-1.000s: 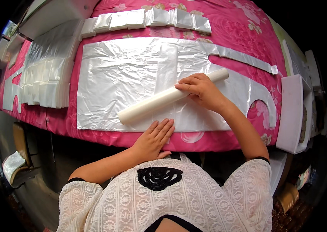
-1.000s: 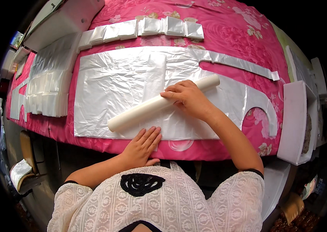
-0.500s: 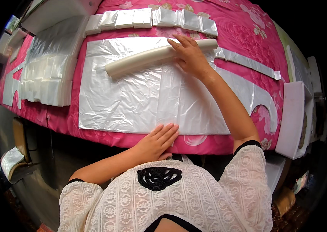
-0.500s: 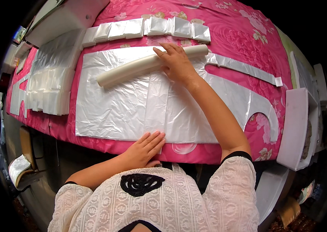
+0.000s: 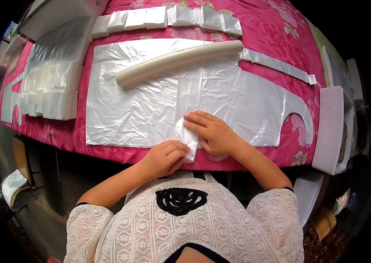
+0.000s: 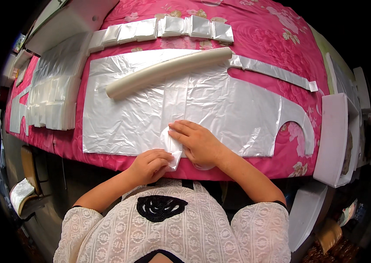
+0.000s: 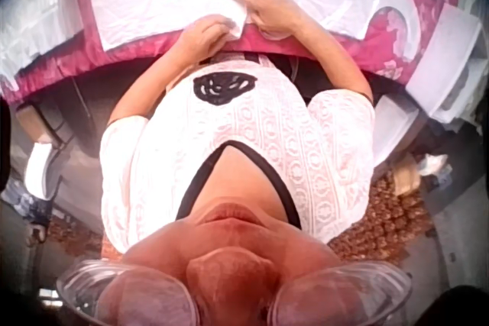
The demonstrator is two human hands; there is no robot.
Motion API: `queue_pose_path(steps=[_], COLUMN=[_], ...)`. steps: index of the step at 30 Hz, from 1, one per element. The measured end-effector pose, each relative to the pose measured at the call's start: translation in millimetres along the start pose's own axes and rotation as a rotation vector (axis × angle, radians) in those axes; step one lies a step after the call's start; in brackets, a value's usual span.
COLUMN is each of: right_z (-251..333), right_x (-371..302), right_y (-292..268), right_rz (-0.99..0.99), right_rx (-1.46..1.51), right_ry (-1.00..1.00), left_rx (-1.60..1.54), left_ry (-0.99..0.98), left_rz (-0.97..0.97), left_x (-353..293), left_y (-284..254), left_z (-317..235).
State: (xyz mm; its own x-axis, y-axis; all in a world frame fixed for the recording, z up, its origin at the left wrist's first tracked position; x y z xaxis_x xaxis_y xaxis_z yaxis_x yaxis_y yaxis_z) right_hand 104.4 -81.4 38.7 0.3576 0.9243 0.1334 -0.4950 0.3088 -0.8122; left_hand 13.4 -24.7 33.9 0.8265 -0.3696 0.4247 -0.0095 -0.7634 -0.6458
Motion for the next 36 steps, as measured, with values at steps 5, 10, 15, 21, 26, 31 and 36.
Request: queue_pose_path(steps=[5,10,15,21,26,31,36], right_z=[-9,-13,-16,-24,-32,-20,-24], right_x=[2,2,3,2,7,5,-4], right_y=[-4,-8,-10,-11,-14,-13,-16], right_rz=[-0.207,-0.287,-0.286,-0.283,-0.273,-0.236,-0.255], right_rx=[-0.088,0.0,0.058,0.133,0.27,0.048,-0.015], right_ry=[0.033,0.076,0.123,0.171,0.256,0.124,0.117], left_rx=[-0.176,0.169,0.289,0.307,0.164,0.248,0.235], left_ry=[0.044,0.053,-0.042,0.011,-0.134,0.046,-0.006], left_rz=[0.002,0.249,0.187,0.01,-0.056,0.012,0.007], left_x=[8,21,25,38,39,44,44], left_y=[-15,-17,-15,-23,-29,-25,-30], left_z=[4,24,44,44,60,51,46])
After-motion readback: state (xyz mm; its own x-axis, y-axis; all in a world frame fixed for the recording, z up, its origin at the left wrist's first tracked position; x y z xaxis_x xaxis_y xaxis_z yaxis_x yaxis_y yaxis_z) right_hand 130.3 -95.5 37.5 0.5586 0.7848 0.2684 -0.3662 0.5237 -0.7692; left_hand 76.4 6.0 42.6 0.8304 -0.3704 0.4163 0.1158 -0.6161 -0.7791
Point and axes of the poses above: each hand's wrist, its own x-axis towards the middle knuckle, its own y-axis out of the palm, z = x × y, the point moved 9 cm from there along x, towards the middle knuckle, and after that the axes turned 8 degrees about y, right-handed, at the moved point
